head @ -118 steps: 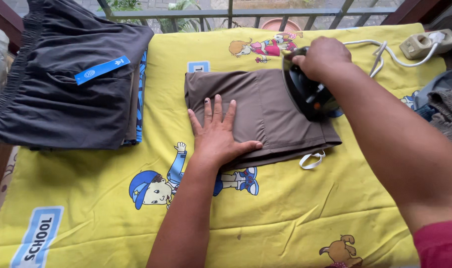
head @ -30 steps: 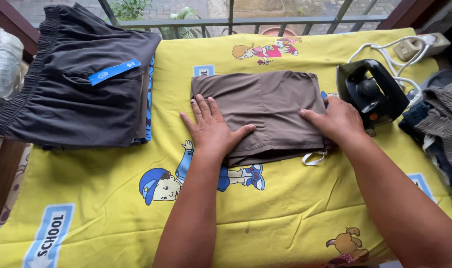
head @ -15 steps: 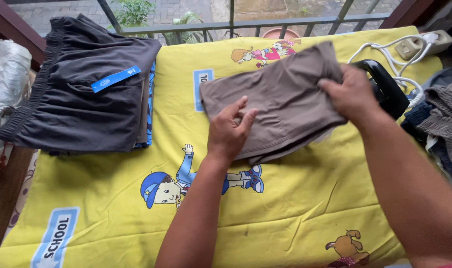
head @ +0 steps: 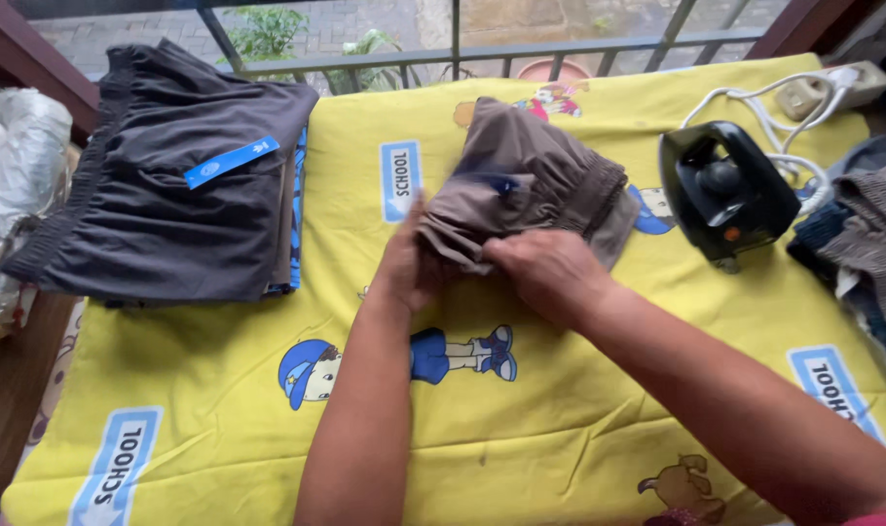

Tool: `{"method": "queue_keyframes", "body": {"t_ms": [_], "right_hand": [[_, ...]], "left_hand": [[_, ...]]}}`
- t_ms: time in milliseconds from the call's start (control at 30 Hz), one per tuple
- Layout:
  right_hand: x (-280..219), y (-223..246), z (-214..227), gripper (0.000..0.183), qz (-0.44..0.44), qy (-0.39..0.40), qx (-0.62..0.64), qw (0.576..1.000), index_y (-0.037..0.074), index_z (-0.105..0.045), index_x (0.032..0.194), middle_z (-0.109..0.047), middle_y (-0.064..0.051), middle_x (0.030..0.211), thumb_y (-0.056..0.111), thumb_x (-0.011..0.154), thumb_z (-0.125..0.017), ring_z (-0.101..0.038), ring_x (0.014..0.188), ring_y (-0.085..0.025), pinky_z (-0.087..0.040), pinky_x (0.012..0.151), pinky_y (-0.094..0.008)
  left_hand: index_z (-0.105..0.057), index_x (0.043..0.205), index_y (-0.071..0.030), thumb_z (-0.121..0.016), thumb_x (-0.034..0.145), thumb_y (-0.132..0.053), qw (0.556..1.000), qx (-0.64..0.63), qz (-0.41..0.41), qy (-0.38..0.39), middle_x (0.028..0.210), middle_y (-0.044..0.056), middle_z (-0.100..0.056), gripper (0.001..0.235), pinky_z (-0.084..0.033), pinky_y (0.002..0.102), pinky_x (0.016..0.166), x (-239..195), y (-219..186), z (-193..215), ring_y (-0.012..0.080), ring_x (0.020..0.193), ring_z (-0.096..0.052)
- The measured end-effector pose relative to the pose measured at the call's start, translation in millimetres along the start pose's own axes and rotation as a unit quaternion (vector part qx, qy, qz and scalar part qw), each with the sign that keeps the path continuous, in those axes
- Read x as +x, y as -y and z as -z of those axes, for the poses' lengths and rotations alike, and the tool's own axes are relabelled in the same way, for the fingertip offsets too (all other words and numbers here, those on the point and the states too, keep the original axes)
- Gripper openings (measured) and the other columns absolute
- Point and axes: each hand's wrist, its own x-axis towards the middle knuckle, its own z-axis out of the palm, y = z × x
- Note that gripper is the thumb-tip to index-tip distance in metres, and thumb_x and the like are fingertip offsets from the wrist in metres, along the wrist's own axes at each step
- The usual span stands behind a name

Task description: The person irons a pair of brown shorts on a yellow patterned tablecloth. They smooth the fabric, iron both sides, fold the shorts, and place them on a stack of other shorts.

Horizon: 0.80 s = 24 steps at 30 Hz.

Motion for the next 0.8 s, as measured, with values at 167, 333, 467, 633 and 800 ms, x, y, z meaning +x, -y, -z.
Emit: {"method": "queue_keyframes", "body": {"t_ms": [167,333,467,633,800], "right_hand": [[-7,15,0,0.021,-0.071,-0.006,0.042,0.997,0.022,-0.055,0.092,-0.062,0.002,0.081,0.011,0.074,-0.057,-0.064,0.084,-0.022,-0.056,0.071,-0.036],[-13,16,-2,0.026,-0.090,0.016,0.045,0.995,0.023,-0.053,0.088,-0.061,0.006,0.082,0.015,0.066,-0.065,-0.064,0.091,-0.019,-0.056,0.074,-0.035],[-8,23,16,0.024,-0.092,0.062,0.091,0.990,0.022,-0.058,0.090,-0.065,0.004,0.084,0.018,0.070,-0.070,-0.066,0.095,-0.020,-0.056,0.079,-0.037],[5,-7,39,0.024,-0.175,0.055,0.311,0.933,0.033,-0.070,0.108,-0.078,0.008,0.089,0.037,0.084,-0.073,-0.072,0.097,-0.021,-0.057,0.082,-0.046],[19,-112,-13,0.039,-0.403,0.013,0.152,0.902,0.029,-0.067,0.121,-0.070,-0.002,0.113,0.062,0.105,-0.052,-0.064,0.115,-0.026,-0.052,0.094,-0.045]], "left_hand": [[-0.068,0.096,-0.002,-0.077,0.083,-0.021,0.979,0.131,-0.060,-0.145,0.078,0.016,-0.070,0.024,-0.062,0.044,0.066,66,28,65,0.0308,0.071,-0.073],[-0.072,0.095,-0.001,-0.068,0.080,-0.003,0.964,0.202,-0.089,-0.149,0.072,0.006,-0.067,0.015,-0.057,0.026,0.063,59,21,61,0.0155,0.065,-0.069],[-0.074,0.100,0.000,-0.069,0.078,0.003,0.961,0.227,-0.092,-0.126,0.073,0.010,-0.071,0.023,-0.060,0.029,0.063,35,4,56,0.0181,0.065,-0.072],[-0.074,0.104,0.002,-0.074,0.073,0.006,0.950,0.285,-0.085,-0.098,0.076,0.012,-0.073,0.031,-0.060,0.028,0.064,12,-15,55,0.0172,0.067,-0.071],[-0.072,0.115,0.002,-0.069,0.072,0.010,0.946,0.301,-0.071,-0.094,0.078,0.011,-0.072,0.043,-0.060,0.029,0.066,-10,-29,55,0.0166,0.067,-0.070]]}}
